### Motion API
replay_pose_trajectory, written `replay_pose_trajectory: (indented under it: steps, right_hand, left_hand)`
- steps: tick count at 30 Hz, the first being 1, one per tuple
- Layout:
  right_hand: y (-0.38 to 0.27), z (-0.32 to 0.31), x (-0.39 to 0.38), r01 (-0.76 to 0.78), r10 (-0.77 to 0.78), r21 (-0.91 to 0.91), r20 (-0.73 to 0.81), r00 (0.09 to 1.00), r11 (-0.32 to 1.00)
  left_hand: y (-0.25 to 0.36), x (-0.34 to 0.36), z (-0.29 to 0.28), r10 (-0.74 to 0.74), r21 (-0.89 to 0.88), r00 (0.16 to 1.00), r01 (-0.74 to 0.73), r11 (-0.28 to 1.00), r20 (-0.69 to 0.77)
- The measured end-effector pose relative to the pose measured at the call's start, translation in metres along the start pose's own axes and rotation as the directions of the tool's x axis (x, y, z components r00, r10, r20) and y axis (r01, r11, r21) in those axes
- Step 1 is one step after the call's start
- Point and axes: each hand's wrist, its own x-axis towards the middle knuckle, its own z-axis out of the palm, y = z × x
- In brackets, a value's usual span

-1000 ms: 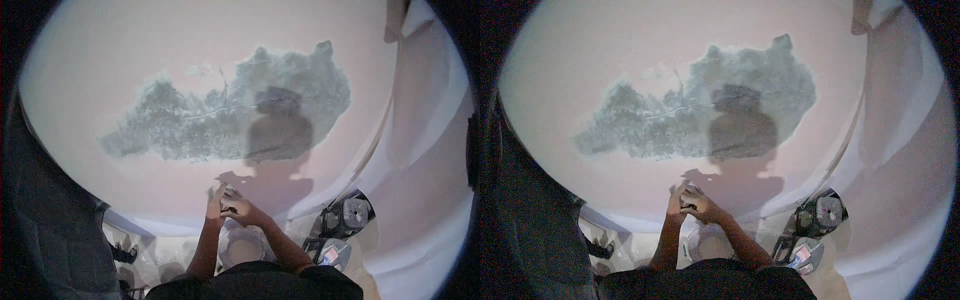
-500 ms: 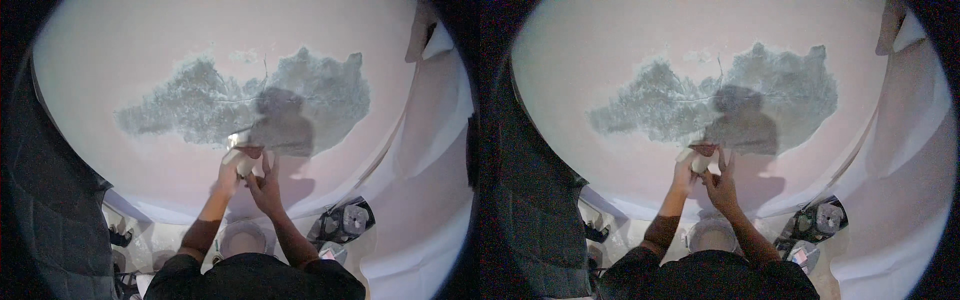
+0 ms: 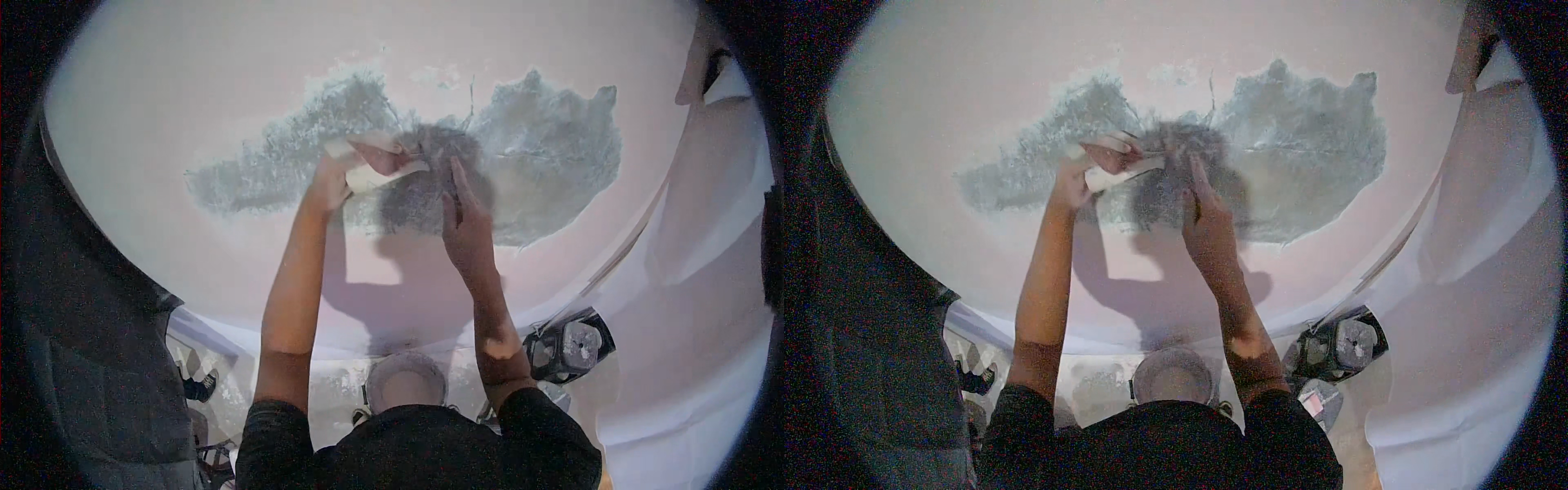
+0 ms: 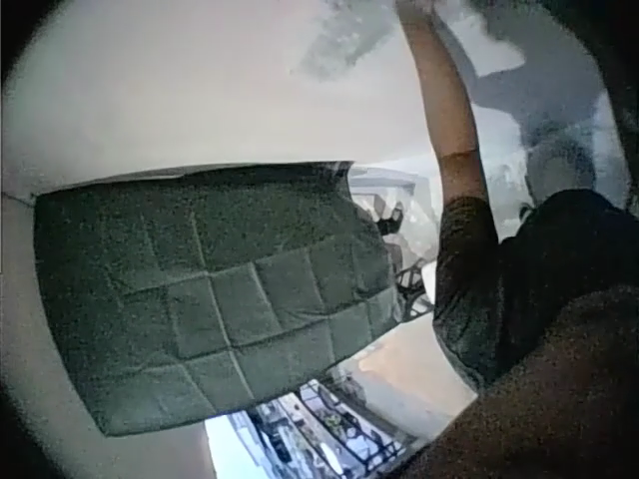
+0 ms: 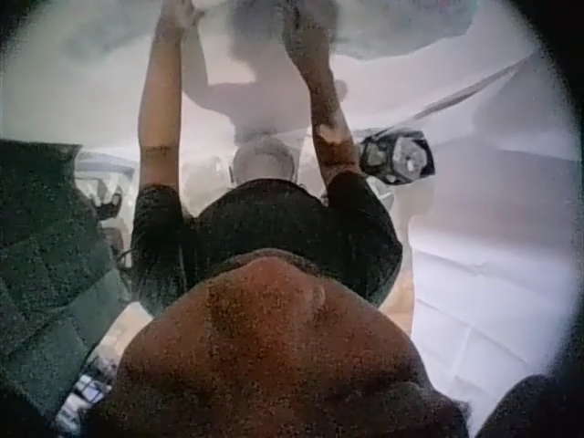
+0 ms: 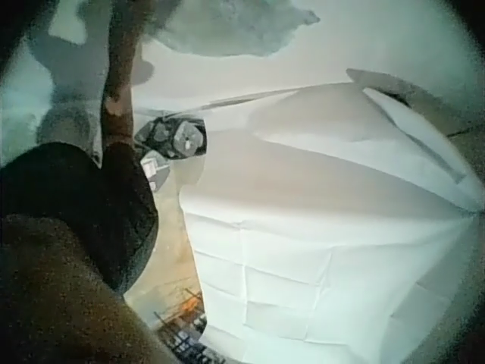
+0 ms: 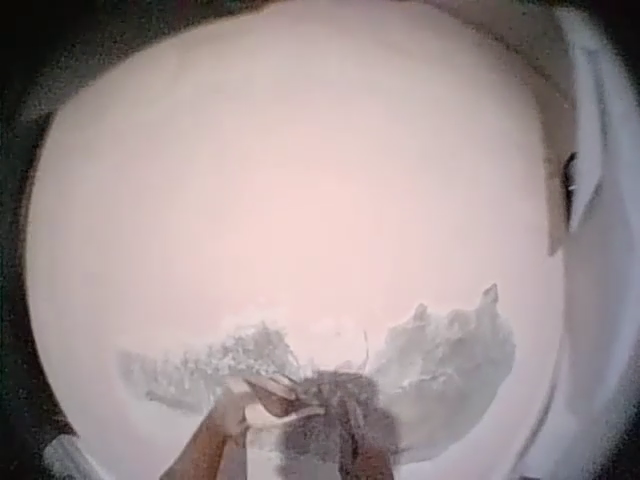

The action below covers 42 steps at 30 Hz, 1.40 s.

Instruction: Patching and smoothing a damaged section of a wall using joint compound and a putty knife.

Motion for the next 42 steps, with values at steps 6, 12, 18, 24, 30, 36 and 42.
replay_pose_trajectory:
  steps: [6, 12, 18, 24, 30, 36, 42]
  right_hand:
    - [0.002, 0.023, 0.011, -0.049, 0.051, -0.136, 0.011, 0.999, 0.99]
    - [-0.019, 0.026, 0.01, -0.132, 0.138, -0.136, 0.032, 0.99, 0.982]
    - [-0.031, 0.018, 0.011, -0.212, 0.236, -0.214, 0.093, 0.967, 0.953]
    - [-0.039, 0.014, 0.016, -0.282, 0.318, -0.23, 0.132, 0.939, 0.931]
    - [-0.033, 0.013, 0.017, -0.162, 0.174, -0.152, 0.066, 0.983, 0.975]
    - [-0.043, 0.014, 0.018, -0.202, 0.206, -0.27, -0.016, 0.979, 0.941]
    - [-0.042, 0.014, 0.015, -0.257, 0.283, -0.326, 0.034, 0.958, 0.91]
  left_hand:
    - [-0.035, 0.019, -0.018, 0.242, -0.513, 0.952, -0.116, 0.85, 0.186]
    - [-0.04, 0.017, -0.021, 0.416, -0.506, 0.906, -0.324, 0.799, 0.076]
    - [-0.039, 0.022, -0.017, 0.356, -0.724, 0.921, -0.136, 0.676, 0.159]
    - [-0.035, 0.025, -0.017, 0.355, -0.742, 0.917, -0.108, 0.662, 0.183]
    - [-0.042, 0.026, -0.022, 0.397, -0.717, 0.89, -0.126, 0.685, 0.223]
    - [-0.036, 0.03, -0.016, 0.415, -0.776, 0.878, -0.085, 0.624, 0.237]
    - [-0.041, 0.028, -0.026, 0.429, -0.728, 0.869, -0.124, 0.674, 0.249]
